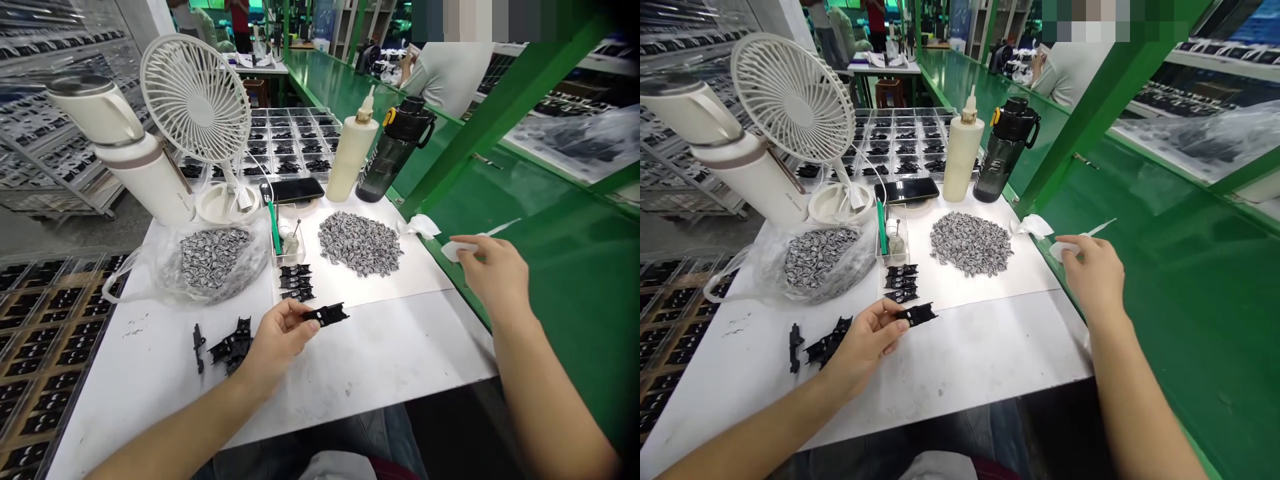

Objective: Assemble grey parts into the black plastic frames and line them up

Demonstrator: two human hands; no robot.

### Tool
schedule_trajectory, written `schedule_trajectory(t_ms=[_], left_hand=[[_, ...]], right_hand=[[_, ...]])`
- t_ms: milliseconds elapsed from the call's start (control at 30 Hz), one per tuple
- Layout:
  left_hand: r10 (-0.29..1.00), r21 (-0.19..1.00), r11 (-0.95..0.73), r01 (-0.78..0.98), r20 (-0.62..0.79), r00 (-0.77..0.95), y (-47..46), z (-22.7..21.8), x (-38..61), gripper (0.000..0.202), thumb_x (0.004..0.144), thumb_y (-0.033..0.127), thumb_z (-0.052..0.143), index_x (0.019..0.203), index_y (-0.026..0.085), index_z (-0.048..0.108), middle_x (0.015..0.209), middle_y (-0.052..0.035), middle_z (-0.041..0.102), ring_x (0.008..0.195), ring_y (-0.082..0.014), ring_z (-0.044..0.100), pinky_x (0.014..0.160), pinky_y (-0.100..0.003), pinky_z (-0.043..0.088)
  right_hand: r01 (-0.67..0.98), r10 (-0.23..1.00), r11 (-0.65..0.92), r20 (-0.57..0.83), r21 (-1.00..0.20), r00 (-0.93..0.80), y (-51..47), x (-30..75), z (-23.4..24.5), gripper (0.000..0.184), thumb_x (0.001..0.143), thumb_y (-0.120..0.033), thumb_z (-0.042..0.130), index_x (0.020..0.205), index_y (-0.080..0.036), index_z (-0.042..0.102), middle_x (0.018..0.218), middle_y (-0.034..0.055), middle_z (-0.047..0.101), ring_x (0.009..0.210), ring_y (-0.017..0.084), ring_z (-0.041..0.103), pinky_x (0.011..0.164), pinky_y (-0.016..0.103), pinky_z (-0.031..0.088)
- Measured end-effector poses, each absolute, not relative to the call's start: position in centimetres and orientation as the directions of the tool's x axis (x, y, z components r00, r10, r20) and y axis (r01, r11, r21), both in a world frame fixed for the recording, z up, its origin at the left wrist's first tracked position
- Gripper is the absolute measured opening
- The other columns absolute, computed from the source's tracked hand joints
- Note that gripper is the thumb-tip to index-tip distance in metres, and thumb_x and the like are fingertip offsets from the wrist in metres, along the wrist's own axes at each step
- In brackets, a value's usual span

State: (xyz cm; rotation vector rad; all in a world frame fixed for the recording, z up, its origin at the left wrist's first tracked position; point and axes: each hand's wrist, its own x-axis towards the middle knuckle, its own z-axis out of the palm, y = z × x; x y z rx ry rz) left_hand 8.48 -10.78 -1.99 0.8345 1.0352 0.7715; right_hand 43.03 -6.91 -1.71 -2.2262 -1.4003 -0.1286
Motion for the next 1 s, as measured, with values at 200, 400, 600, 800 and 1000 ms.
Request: schedule_trajectory(t_ms=[200, 400, 600, 800, 1000], left_hand=[[0.961, 0.991, 0.124, 0.053, -0.133, 0.243, -12.0, -1.6, 8.2, 0.011, 0.069, 0.025, 0.063, 0.075, 0.018, 0.057, 0.065, 0.0020, 0.049, 0.055, -0.0079, 0.038, 0.052, -0.021, 0.032], [0.957, 0.989, 0.137, 0.056, -0.147, 0.251, -12.3, -1.6, 8.3, 0.010, 0.068, 0.024, 0.063, 0.075, 0.019, 0.057, 0.066, 0.0027, 0.049, 0.054, -0.0074, 0.037, 0.051, -0.021, 0.031], [0.818, 0.845, 0.524, -0.106, -0.466, 0.337, -11.1, -1.6, 8.5, 0.018, 0.064, 0.025, 0.065, 0.075, 0.017, 0.053, 0.055, 0.0064, 0.041, 0.048, -0.0056, 0.032, 0.045, -0.020, 0.026], [0.779, 0.742, 0.617, -0.262, -0.527, 0.339, -10.5, -2.1, 8.1, 0.023, 0.061, 0.022, 0.067, 0.078, 0.017, 0.052, 0.058, 0.0066, 0.044, 0.046, -0.0036, 0.030, 0.044, -0.019, 0.026], [0.779, 0.728, 0.622, -0.288, -0.538, 0.323, -10.4, -2.4, 8.1, 0.023, 0.063, 0.020, 0.066, 0.078, 0.016, 0.050, 0.059, 0.0064, 0.044, 0.046, -0.0030, 0.032, 0.045, -0.019, 0.027]], right_hand=[[0.908, 0.877, -0.336, 0.269, -0.251, 0.399, -6.4, 42.2, -3.0, 0.028, 0.080, -0.030, 0.044, 0.100, -0.023, 0.063, 0.102, 0.0103, 0.050, 0.078, 0.016, 0.051, 0.068, 0.032, 0.036], [0.908, 0.865, -0.330, 0.303, -0.258, 0.400, -6.7, 42.8, -3.5, 0.028, 0.079, -0.031, 0.048, 0.100, -0.023, 0.065, 0.110, 0.0131, 0.048, 0.090, 0.020, 0.053, 0.072, 0.033, 0.039], [0.898, 0.630, -0.029, 0.689, -0.439, 0.357, -7.3, 36.7, -0.9, 0.018, 0.077, -0.019, 0.053, 0.085, -0.015, 0.068, 0.104, 0.0137, 0.055, 0.102, 0.022, 0.050, 0.084, 0.030, 0.041], [0.520, 0.978, 0.209, 0.173, -0.828, -0.116, -1.9, 25.4, 0.8, 0.043, 0.075, -0.036, 0.056, 0.115, -0.020, 0.051, 0.083, 0.0036, 0.060, 0.064, 0.013, 0.053, 0.057, 0.027, 0.044], [0.460, 0.940, 0.341, 0.303, -0.819, -0.158, 1.3, 21.4, 1.1, 0.027, 0.081, -0.036, 0.048, 0.079, -0.014, 0.063, 0.066, 0.0009, 0.055, 0.055, 0.009, 0.043, 0.050, 0.022, 0.032]])
